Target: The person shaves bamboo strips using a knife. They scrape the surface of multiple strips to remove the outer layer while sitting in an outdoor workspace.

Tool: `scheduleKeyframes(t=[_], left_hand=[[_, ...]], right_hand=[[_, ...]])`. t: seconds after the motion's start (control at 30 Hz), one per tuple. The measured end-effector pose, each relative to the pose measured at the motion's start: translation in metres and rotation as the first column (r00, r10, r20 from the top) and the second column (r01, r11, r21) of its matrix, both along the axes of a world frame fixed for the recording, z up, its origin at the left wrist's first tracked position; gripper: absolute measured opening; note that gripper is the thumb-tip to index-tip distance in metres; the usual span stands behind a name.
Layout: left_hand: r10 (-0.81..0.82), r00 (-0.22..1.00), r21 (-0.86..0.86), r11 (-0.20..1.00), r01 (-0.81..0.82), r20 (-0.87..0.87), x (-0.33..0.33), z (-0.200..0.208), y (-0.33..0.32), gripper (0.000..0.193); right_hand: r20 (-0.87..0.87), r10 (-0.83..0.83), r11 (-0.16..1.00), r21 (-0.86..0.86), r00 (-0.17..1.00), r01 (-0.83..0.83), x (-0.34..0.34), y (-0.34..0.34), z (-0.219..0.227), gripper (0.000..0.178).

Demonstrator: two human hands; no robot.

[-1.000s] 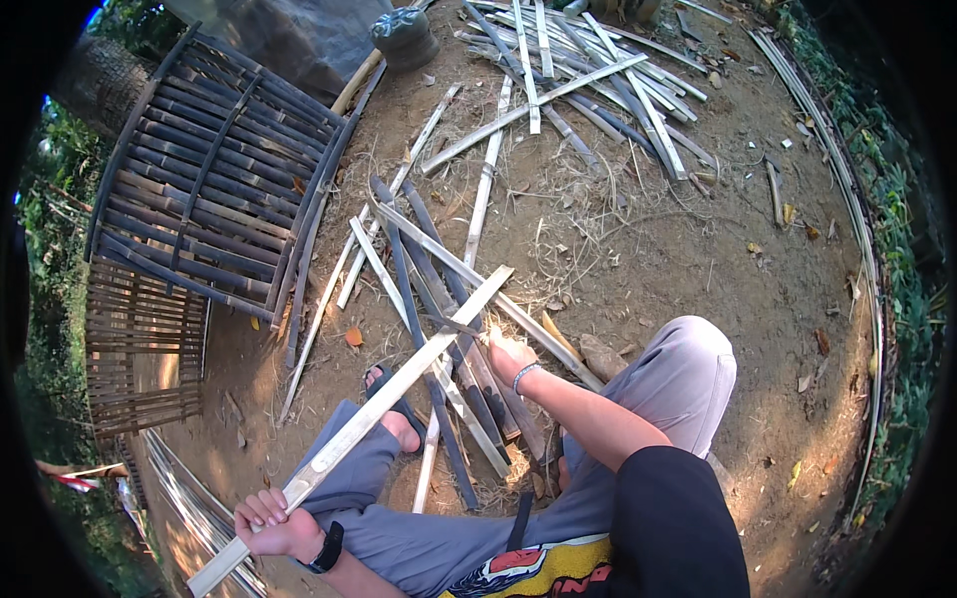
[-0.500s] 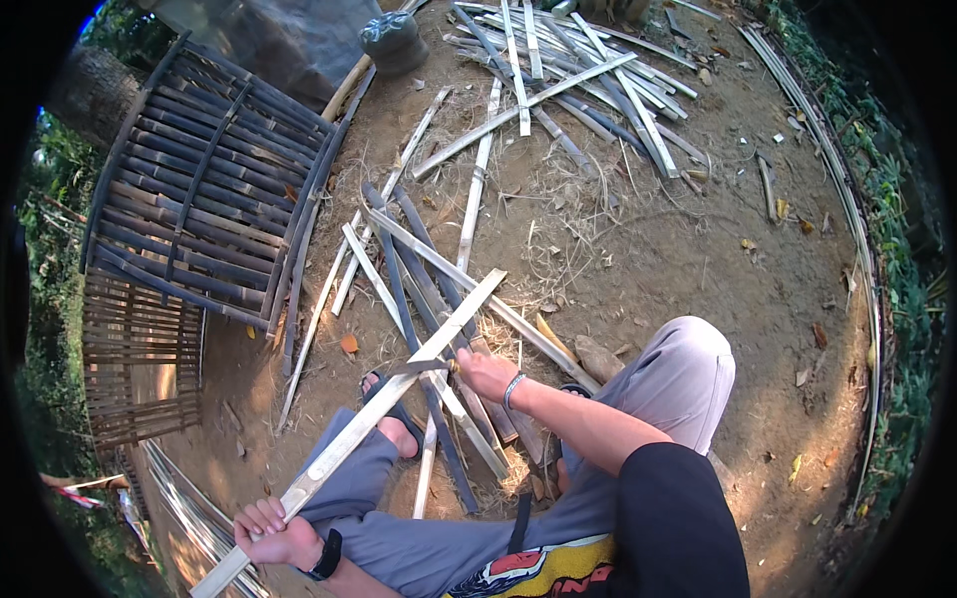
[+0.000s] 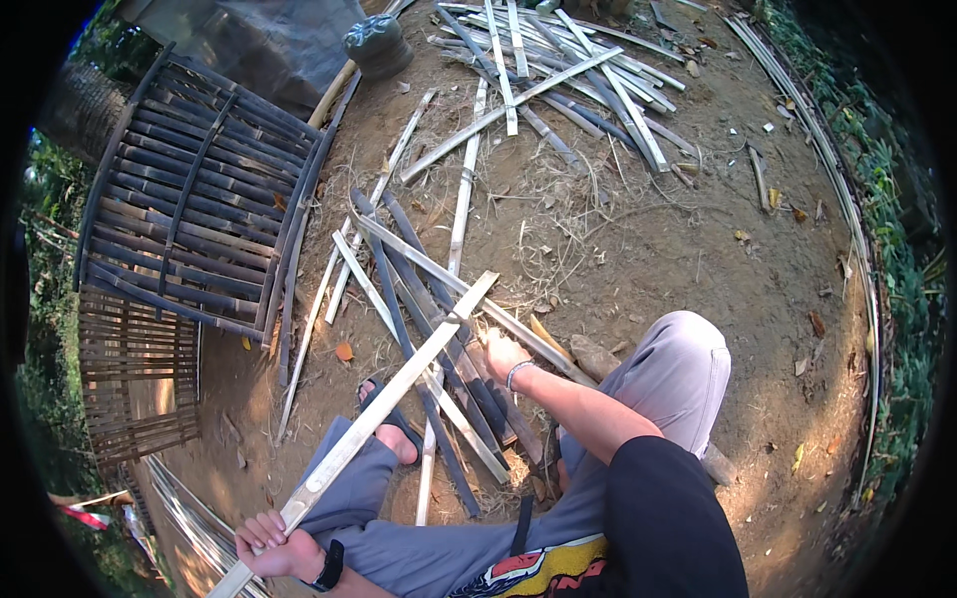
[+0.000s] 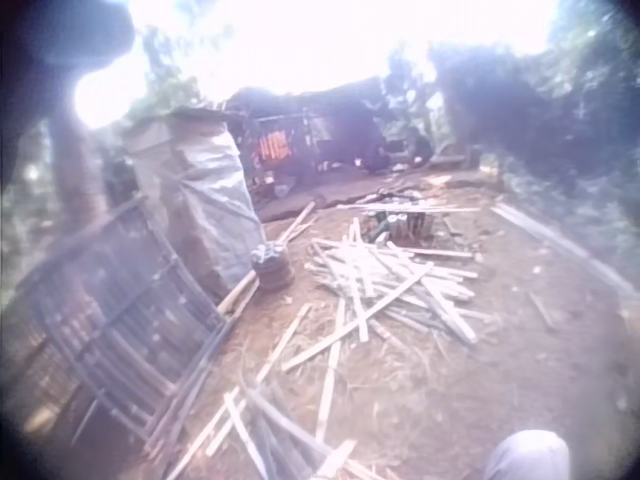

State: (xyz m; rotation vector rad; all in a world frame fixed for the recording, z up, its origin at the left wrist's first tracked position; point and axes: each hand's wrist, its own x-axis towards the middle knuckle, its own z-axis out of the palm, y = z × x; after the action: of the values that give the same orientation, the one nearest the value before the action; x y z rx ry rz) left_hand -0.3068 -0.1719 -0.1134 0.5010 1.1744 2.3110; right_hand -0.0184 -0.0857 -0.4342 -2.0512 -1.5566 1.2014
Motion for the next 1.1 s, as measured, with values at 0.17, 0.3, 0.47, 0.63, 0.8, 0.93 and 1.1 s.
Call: scheduleKeyframes(t=[0.17, 0.3, 0.47, 0.63, 0.8, 0.93, 1.1], left_hand=[[-0.058, 0.998, -0.001, 0.998, 0.058, 0.004, -0.003, -0.003, -0.001, 0.036], [-0.025, 1.000, -0.052, 0.998, 0.025, -0.011, -0.010, -0.008, 0.002, 0.037], [-0.035, 0.999, -0.031, 0.999, 0.035, -0.023, -0.005, -0.001, -0.001, 0.037], [-0.022, 0.999, -0.055, 0.998, 0.021, -0.024, 0.004, 0.001, 0.003, 0.037], [-0.011, 1.000, -0.031, 0.999, 0.010, -0.030, 0.002, 0.003, 0.000, 0.037], [0.029, 1.000, -0.052, 0.998, -0.029, 0.004, 0.003, 0.002, 0.004, 0.037], [0.031, 0.999, -0.048, 0.998, -0.032, -0.010, 0.005, 0.005, 0.004, 0.037]], right_hand=[[0.031, 0.211, 0.928, 0.308, 0.977, -0.210, -0.009, -0.016, 0.007, 0.029], [0.002, 0.127, 0.966, 0.229, 0.992, -0.124, -0.019, -0.028, 0.014, 0.029], [-0.082, 0.316, 0.925, 0.247, 0.945, -0.288, -0.043, -0.035, 0.077, 0.023], [0.029, 0.156, 0.972, 0.174, 0.987, -0.158, -0.009, -0.021, 0.033, 0.017], [0.010, 0.328, 0.905, 0.285, 0.945, -0.317, -0.041, -0.030, 0.056, 0.017], [0.041, 0.004, 0.982, 0.188, 0.999, -0.012, 0.001, -0.009, 0.013, 0.018], [0.063, 0.231, 0.925, 0.294, 0.971, -0.239, -0.034, -0.021, 0.046, 0.021]])
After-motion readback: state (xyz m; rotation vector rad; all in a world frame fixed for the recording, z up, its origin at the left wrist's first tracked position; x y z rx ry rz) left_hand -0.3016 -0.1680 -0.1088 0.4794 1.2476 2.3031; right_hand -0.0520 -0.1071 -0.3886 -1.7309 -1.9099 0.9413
